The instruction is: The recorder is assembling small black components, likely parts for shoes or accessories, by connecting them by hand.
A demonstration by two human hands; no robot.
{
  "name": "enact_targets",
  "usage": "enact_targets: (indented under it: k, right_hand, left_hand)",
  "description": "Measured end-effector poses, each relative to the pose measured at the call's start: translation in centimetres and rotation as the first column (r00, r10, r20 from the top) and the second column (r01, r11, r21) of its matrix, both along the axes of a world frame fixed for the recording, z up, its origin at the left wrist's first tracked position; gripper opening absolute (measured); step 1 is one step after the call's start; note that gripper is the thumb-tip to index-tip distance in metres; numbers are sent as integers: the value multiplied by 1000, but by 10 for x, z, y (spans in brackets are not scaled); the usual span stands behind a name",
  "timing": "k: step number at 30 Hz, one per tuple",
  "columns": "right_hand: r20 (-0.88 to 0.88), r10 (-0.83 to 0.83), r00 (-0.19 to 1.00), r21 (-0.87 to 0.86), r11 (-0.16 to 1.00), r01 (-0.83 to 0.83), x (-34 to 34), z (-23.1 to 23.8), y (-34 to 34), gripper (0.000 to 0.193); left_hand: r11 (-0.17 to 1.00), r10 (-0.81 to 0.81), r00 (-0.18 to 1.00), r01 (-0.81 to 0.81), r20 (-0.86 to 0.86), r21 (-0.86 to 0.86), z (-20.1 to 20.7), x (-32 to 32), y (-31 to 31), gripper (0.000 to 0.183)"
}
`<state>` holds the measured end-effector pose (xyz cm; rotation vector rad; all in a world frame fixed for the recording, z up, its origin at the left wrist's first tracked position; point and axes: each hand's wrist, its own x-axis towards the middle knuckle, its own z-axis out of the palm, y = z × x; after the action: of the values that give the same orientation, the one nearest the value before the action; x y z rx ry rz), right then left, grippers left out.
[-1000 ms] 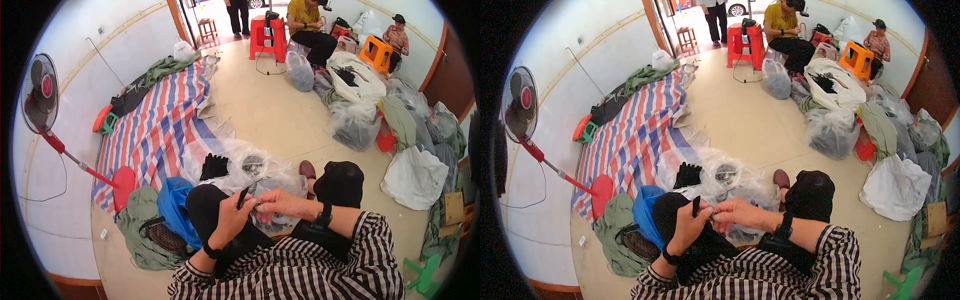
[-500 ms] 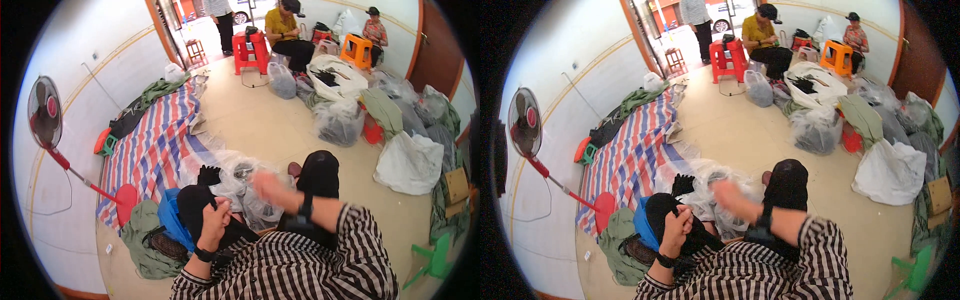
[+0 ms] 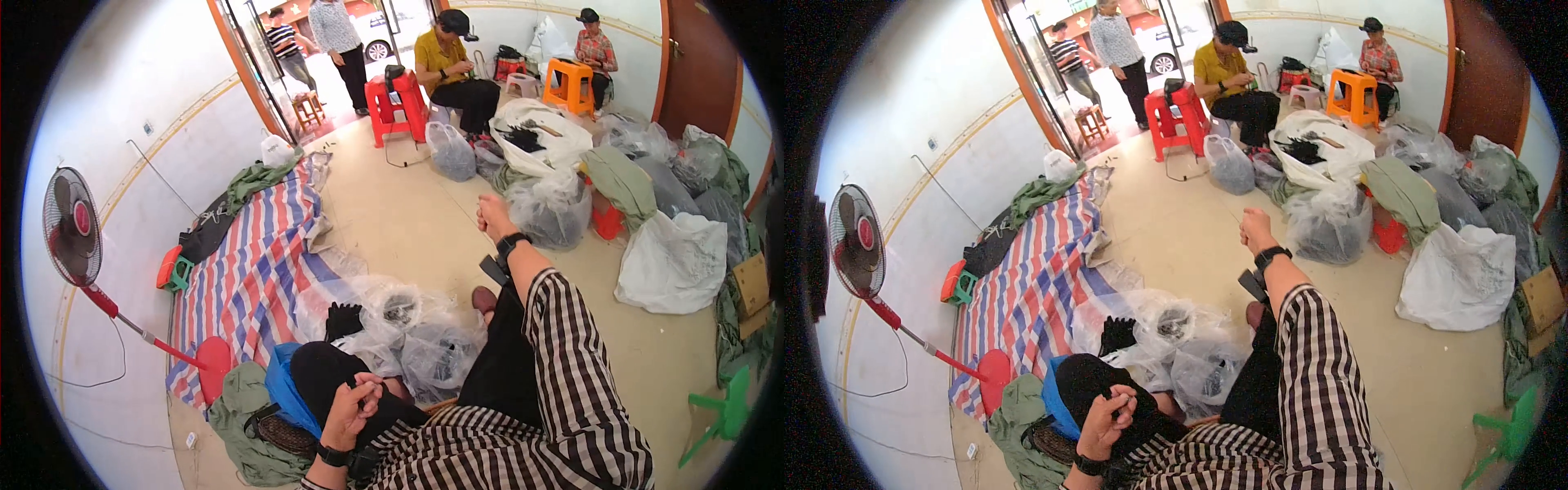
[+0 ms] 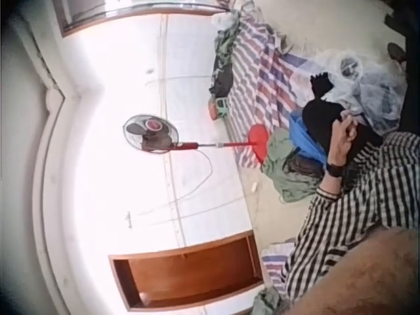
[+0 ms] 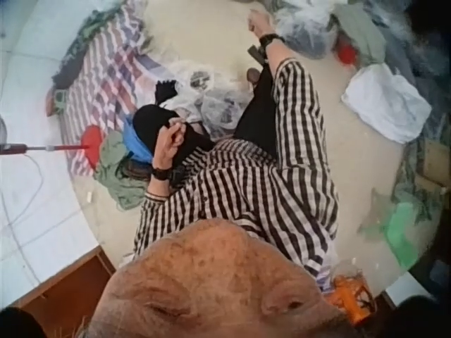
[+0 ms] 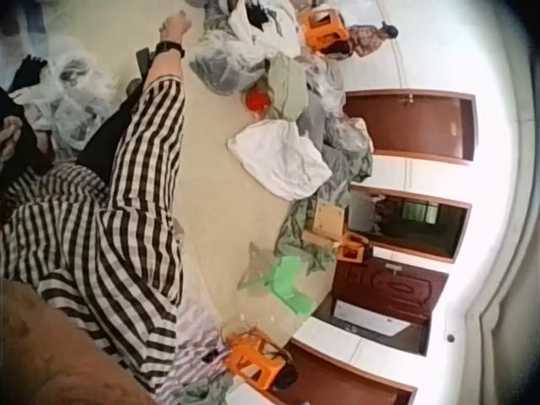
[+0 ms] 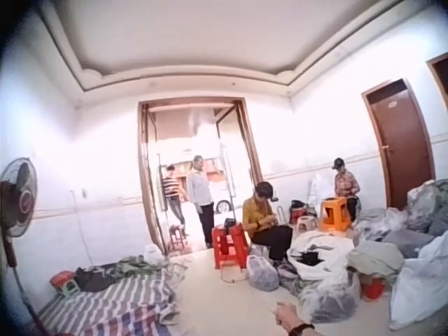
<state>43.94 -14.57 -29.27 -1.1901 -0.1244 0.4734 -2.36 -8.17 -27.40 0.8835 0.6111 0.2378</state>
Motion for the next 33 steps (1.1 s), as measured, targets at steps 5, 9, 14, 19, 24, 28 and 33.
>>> enact_targets:
  k: [5,9,14,19,24,28,33]
  right_hand:
    - [-157,28,987,-25,999,-33,-17,-34,-3,13]
    - [-143,-82,986,-45,996,76,-9,-14,-8,12]
    - [-151,-12,988,-134,991,-8,-21,-3,0,13]
    - [-179,60,982,-9,998,-63,11,-30,-3,33]
    - [-168,38,985,20,999,-35,-6,-36,5,28]
    - [-115,0,993,52,999,6,-8,-36,2,18]
    - [46,622,781,-213,770,-601,-139,-7,18,14]
  left_hand:
    - [988,-26,999,20,-32,-150,-12,-7,-1,16]
    - [992,-22,1000,22,2,-124,-6,-15,-3,14]
    - [990,-25,999,31,48,-136,-13,-16,-3,15]
    - [996,-56,997,60,52,-72,-6,-11,-9,13]
    - [985,-50,998,53,27,-161,-7,-16,-13,11]
    - [990,-84,996,83,3,-116,-6,-16,-11,14]
    - [995,45,999,-44,19,-85,-1,-15,-6,16]
